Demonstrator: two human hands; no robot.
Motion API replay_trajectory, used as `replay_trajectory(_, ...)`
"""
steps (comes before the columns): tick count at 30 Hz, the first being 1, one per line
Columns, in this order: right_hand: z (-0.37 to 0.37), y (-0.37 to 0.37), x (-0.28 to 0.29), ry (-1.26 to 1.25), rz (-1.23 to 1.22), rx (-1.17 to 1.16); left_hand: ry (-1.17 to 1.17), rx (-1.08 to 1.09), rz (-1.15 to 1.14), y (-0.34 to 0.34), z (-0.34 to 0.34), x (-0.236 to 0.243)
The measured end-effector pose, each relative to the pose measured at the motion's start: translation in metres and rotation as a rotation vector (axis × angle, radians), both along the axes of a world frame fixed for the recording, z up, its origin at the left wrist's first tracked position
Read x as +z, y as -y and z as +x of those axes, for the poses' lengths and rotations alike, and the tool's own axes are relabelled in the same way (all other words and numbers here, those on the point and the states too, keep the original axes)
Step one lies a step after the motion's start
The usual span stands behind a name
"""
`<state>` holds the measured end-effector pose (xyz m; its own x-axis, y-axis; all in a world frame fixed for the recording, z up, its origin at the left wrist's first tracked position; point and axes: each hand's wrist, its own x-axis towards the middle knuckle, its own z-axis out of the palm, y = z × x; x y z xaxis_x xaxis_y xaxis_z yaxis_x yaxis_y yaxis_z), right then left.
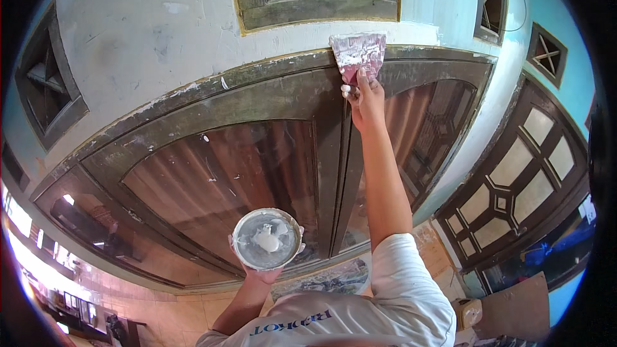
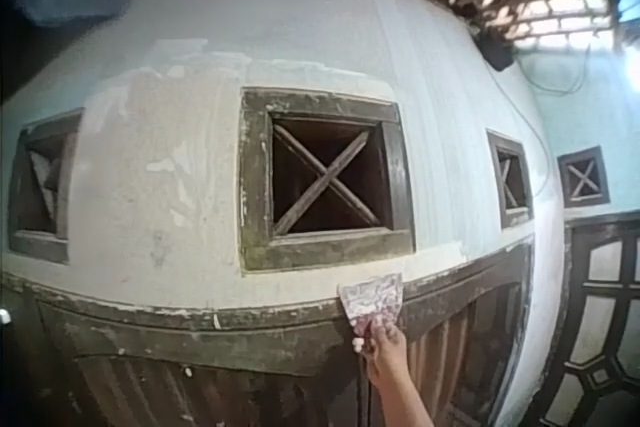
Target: Applying wall putty to fill and smooth areas of a wall using a putty knife.
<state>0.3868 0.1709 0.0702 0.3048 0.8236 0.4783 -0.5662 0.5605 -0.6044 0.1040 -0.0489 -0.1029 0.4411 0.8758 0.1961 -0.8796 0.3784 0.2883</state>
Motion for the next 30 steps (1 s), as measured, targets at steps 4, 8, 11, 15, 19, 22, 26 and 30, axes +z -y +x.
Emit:
replay_trajectory(4,0.002,0.01,-0.021,-0.036,0.025,0.027,0.037,0.057,-0.111,0.001,-0.005,-0.008)
replay_trajectory(8,0.006,0.015,0.011,-0.076,0.136,0.001,0.047,-0.003,-0.076,-0.001,0.0,-0.009)
replay_trajectory(11,0.004,-0.006,0.019,-0.012,0.078,0.021,0.027,0.041,-0.109,-0.003,0.003,-0.01)
replay_trajectory(15,-0.006,0.006,-0.02,0.01,-0.008,-0.025,0.074,0.035,-0.078,0.007,-0.003,-0.005)
replay_trajectory(19,-0.02,0.021,-0.009,-0.03,0.068,0.054,0.065,-0.021,-0.005,0.009,-0.002,-0.004)
replay_trajectory(22,-0.046,0.015,0.022,-0.034,0.097,0.06,0.041,0.035,-0.046,0.006,-0.002,-0.013)
replay_trajectory(26,-0.067,0.004,-0.013,0.031,0.035,0.047,0.024,0.146,-0.107,0.011,-0.006,-0.016)
replay_trajectory(30,-0.082,0.017,-0.025,-0.031,0.005,0.084,0.047,0.227,-0.146,0.02,-0.017,-0.036)
